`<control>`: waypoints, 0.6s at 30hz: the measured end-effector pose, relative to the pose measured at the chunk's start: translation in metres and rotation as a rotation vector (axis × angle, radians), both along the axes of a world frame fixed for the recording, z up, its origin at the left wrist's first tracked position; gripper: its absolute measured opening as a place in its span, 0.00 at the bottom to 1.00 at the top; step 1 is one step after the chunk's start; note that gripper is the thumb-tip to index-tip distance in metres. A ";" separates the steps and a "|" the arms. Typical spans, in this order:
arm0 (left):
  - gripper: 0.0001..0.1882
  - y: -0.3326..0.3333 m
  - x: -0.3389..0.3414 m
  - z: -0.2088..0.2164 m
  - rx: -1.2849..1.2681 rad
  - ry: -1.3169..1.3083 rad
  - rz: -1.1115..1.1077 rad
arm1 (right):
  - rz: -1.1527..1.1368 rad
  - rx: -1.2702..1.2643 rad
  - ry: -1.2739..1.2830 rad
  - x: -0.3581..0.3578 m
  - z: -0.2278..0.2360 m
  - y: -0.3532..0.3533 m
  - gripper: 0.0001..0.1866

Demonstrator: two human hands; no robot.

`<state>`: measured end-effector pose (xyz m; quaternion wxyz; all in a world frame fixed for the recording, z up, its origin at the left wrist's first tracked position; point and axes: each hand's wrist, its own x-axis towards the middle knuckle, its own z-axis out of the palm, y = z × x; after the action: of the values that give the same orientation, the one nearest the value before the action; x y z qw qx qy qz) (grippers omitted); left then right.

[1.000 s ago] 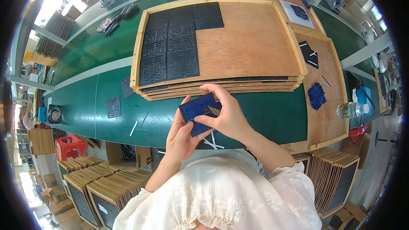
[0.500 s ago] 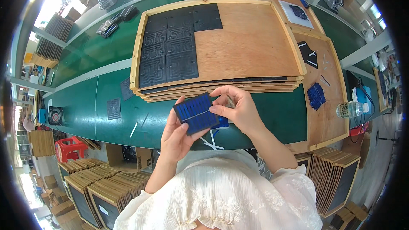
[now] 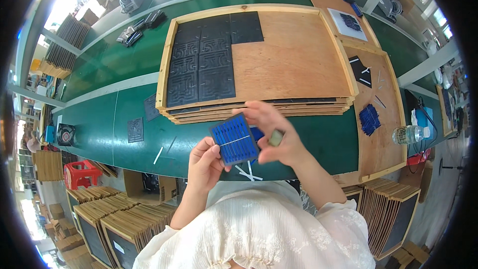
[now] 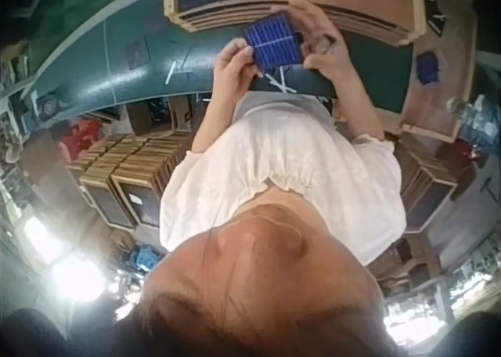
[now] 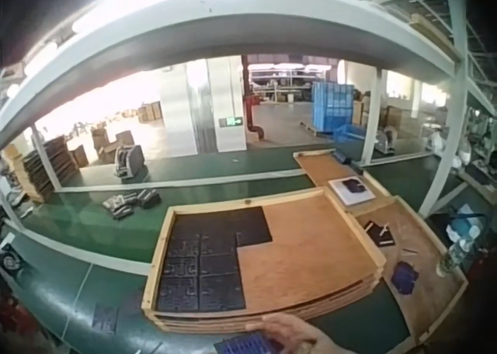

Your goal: Assembling small electronic components by placing thin tiles into plastic housings on a factory assembly line.

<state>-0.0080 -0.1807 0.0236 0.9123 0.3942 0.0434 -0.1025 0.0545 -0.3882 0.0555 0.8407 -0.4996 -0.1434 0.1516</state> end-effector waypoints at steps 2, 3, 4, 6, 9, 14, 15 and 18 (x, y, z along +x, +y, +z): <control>0.03 -0.003 0.002 -0.001 -0.278 0.077 -0.107 | 0.143 0.151 -0.140 -0.001 -0.007 0.009 0.55; 0.03 -0.005 0.001 0.000 -0.280 0.069 -0.113 | 0.139 0.147 -0.149 0.000 -0.008 0.007 0.55; 0.04 -0.008 0.001 0.004 -0.289 0.094 -0.125 | 0.181 -0.035 -0.175 0.002 -0.007 0.006 0.56; 0.10 -0.012 -0.002 0.001 -0.280 0.098 -0.119 | 0.204 -0.162 -0.200 0.009 0.001 0.008 0.57; 0.16 -0.007 -0.003 0.006 -0.277 0.012 -0.142 | 0.065 -0.346 -0.316 0.054 0.027 -0.004 0.53; 0.18 -0.001 -0.006 -0.004 -0.288 -0.011 -0.186 | -0.114 -1.152 -0.755 0.148 0.052 -0.023 0.49; 0.17 -0.002 -0.007 -0.004 -0.286 0.007 -0.198 | -0.122 -1.155 -0.761 0.159 0.052 -0.026 0.49; 0.17 0.001 -0.008 -0.005 -0.274 0.031 -0.201 | -0.119 -1.232 -0.674 0.186 0.041 -0.027 0.48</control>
<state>-0.0162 -0.1795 0.0182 0.9418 0.2669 0.0034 -0.2042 0.2404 -0.4149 0.0961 0.3214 -0.9115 -0.2566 -0.0042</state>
